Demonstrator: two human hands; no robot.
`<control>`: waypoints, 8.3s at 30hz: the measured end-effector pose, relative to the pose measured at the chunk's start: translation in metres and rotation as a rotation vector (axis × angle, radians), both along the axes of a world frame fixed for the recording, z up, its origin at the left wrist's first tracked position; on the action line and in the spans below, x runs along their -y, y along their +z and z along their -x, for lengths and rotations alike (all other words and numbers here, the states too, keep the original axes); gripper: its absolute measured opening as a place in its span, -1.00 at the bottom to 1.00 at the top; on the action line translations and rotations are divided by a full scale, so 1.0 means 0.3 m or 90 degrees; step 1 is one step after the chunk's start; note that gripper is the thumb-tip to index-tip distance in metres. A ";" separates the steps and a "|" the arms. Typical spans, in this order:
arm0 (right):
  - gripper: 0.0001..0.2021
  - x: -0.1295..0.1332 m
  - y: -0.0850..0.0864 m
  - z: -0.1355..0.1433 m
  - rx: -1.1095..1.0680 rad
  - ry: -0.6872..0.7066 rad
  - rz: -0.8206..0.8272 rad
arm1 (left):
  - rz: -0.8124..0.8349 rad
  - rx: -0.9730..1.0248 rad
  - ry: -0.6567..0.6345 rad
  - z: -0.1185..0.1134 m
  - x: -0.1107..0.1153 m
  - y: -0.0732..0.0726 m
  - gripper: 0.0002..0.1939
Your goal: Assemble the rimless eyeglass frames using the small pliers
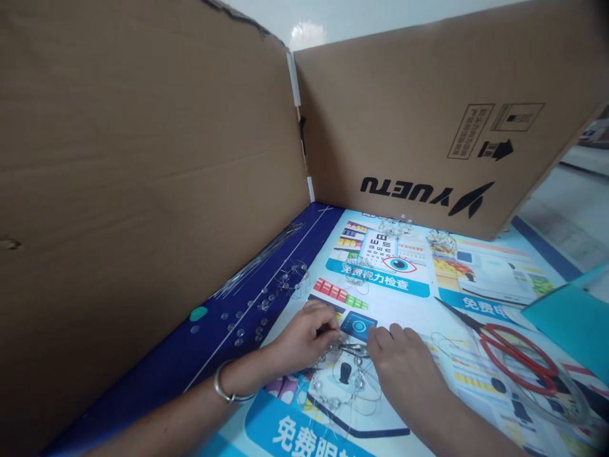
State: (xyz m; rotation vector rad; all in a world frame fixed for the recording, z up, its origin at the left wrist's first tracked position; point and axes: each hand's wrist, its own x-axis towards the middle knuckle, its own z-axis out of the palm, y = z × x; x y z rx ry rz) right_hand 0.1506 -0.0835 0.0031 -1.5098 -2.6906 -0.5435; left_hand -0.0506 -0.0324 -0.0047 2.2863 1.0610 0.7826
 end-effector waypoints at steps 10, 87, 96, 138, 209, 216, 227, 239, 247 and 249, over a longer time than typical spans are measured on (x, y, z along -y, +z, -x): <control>-0.77 0.004 0.005 -0.002 -0.017 -0.014 0.020 | -0.033 -0.002 -0.011 -0.003 0.013 0.014 -0.86; -0.78 -0.039 0.011 -0.195 -0.046 0.023 0.075 | 0.342 0.149 -0.173 0.030 0.008 0.100 -0.82; -0.83 0.013 0.007 -0.127 -0.123 0.048 0.097 | 0.384 0.262 -0.118 0.029 0.008 0.088 -0.81; -0.71 0.020 0.039 -0.102 -0.017 0.221 -0.064 | 0.369 0.298 -0.094 0.024 0.004 0.052 -0.79; -0.81 0.061 0.098 -0.078 -0.065 -0.044 0.121 | 0.155 0.048 -0.077 -0.021 0.054 0.064 -0.91; -0.84 0.056 0.090 -0.079 -0.079 -0.012 0.072 | 0.169 0.037 -0.083 -0.023 0.053 0.076 -0.87; -0.84 0.053 0.082 -0.081 -0.070 -0.009 0.082 | 0.146 0.044 -0.185 -0.024 0.044 0.056 -0.82; -0.86 0.055 0.079 -0.084 -0.074 -0.018 0.097 | 0.087 0.019 -0.337 0.004 0.018 0.065 -0.83; -0.87 0.054 0.093 -0.105 -0.078 -0.025 0.115 | 0.029 -0.033 -0.326 0.015 0.005 0.070 -0.84; -0.87 0.055 0.101 -0.106 -0.088 -0.027 0.126 | 0.001 -0.043 -0.275 0.017 0.004 0.073 -0.87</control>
